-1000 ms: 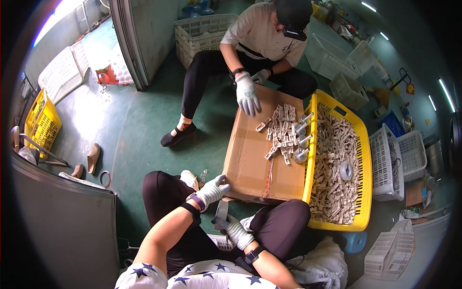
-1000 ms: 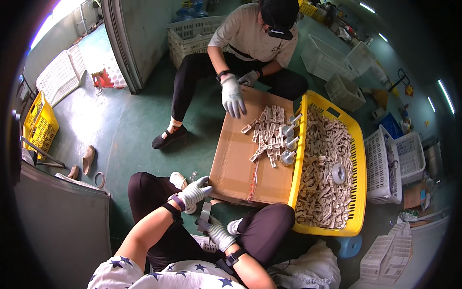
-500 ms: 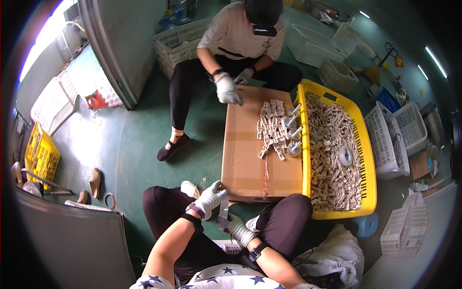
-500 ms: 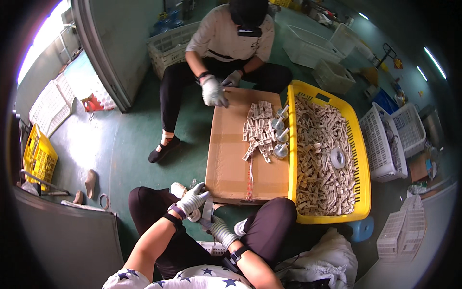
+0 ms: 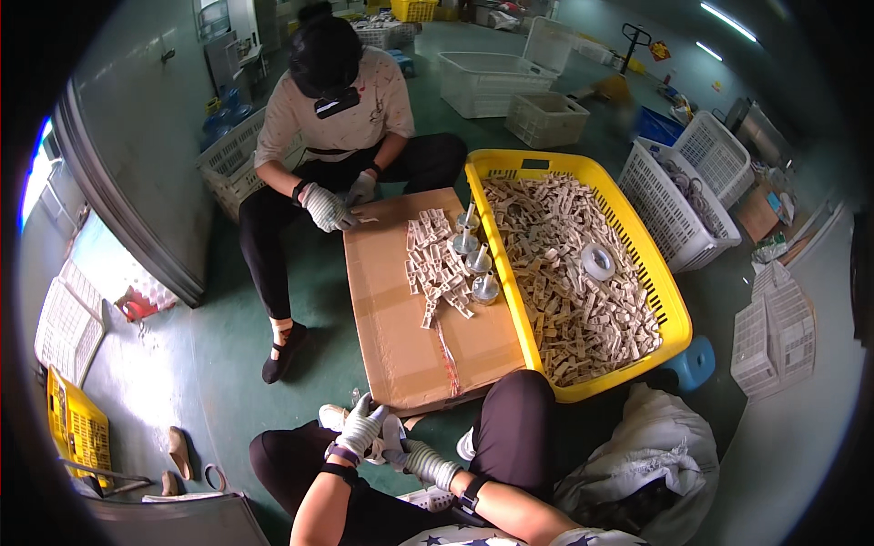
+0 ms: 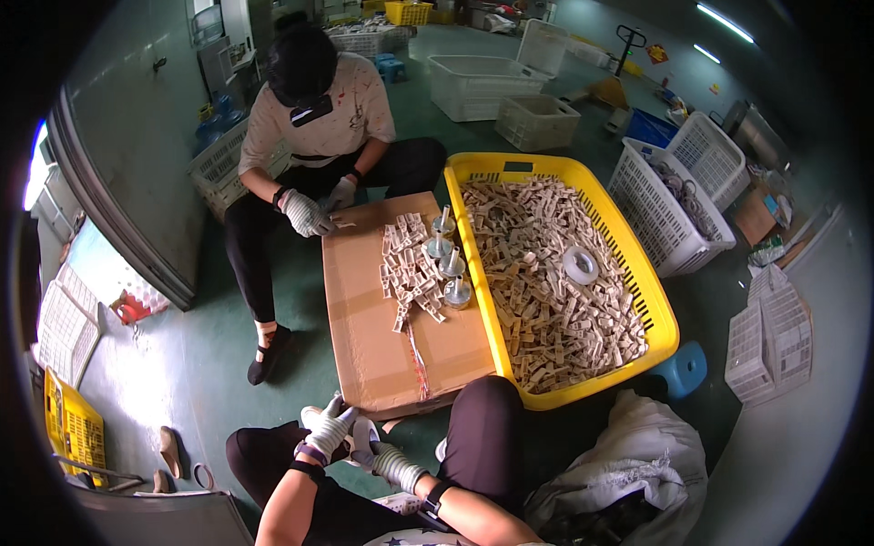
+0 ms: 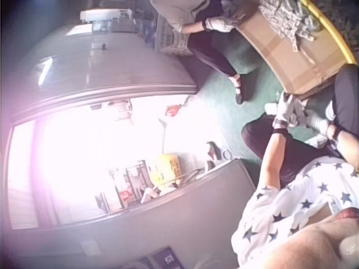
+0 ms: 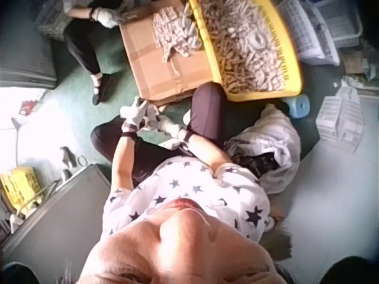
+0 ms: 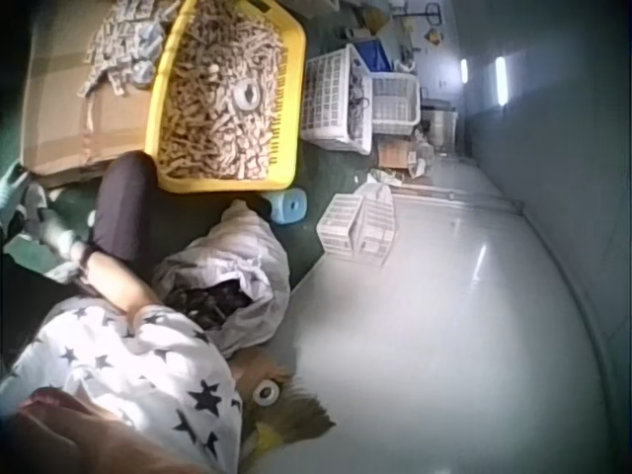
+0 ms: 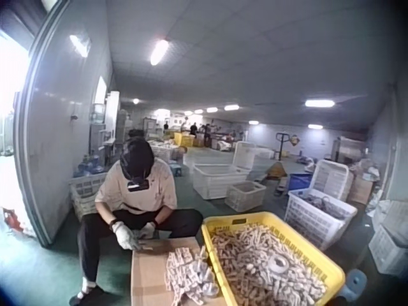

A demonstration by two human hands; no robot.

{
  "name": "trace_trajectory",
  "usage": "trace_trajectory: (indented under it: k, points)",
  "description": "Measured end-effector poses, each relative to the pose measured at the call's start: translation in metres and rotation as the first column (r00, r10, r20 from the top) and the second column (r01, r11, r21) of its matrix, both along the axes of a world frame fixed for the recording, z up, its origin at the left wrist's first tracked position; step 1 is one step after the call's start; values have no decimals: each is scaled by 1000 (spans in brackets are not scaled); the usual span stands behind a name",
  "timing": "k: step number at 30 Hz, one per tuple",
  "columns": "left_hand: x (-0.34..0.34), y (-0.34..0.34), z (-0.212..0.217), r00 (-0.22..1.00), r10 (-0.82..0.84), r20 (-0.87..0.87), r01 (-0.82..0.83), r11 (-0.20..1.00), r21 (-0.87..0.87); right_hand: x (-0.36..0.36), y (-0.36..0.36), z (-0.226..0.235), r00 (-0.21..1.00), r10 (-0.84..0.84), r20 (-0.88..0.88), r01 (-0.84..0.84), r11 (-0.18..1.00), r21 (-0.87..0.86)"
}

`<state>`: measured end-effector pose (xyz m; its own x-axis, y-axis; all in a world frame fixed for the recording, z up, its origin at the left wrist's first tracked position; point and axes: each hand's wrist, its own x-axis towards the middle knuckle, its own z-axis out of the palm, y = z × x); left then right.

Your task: Assembling and organizing industrial spring clips onto a cardboard surface and securing with tape.

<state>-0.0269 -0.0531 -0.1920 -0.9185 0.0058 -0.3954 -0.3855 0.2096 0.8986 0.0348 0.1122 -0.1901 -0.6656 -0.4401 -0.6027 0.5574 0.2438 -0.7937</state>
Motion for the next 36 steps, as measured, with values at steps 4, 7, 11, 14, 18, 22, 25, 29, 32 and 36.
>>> trace_trajectory:
  k: [4, 7, 11, 14, 18, 22, 25, 29, 32, 36]
  points:
    - [-2, 5, 8, 1000, 8, -9, -7, 998, 69, -3, 1, -14, 1000, 7, 9, -7, 1000, 10]
    - [-3, 8, 15, 999, 36, 22, -38, 998, 59, -3, -1, -29, 999, 14, -47, -13, 1000, 28]
    - [1, 5, 19, 999, 40, 21, -41, 997, 71, -3, -4, -22, 997, 45, -70, -40, 996, 83]
    - [0, 7, 25, 999, 17, 38, -18, 1000, 2, -6, 0, -5, 998, 54, -27, -52, 995, 85]
    - [-2, 3, 16, 996, 36, 88, -47, 991, 123, -2, -2, -34, 997, 37, -63, -32, 997, 75]
    - [2, -9, 5, 996, 11, 87, -34, 963, 268, -1, -4, -23, 997, 47, -69, -44, 998, 45]
    - [3, 5, 43, 993, -98, 72, 69, 940, 334, -4, 6, -6, 999, 43, -30, -41, 996, 81]
    - [8, 4, 49, 993, -105, 57, 83, 949, 304, -3, 5, 5, 999, 48, -19, -46, 994, 101]
    - [8, 2, 43, 993, -113, 37, 100, 958, 267, -1, 5, 6, 1000, 30, 1, -30, 998, 64]
    - [5, 12, 57, 994, -70, 80, 50, 972, 228, 1, 4, -38, 996, -51, -77, 54, 998, 31]
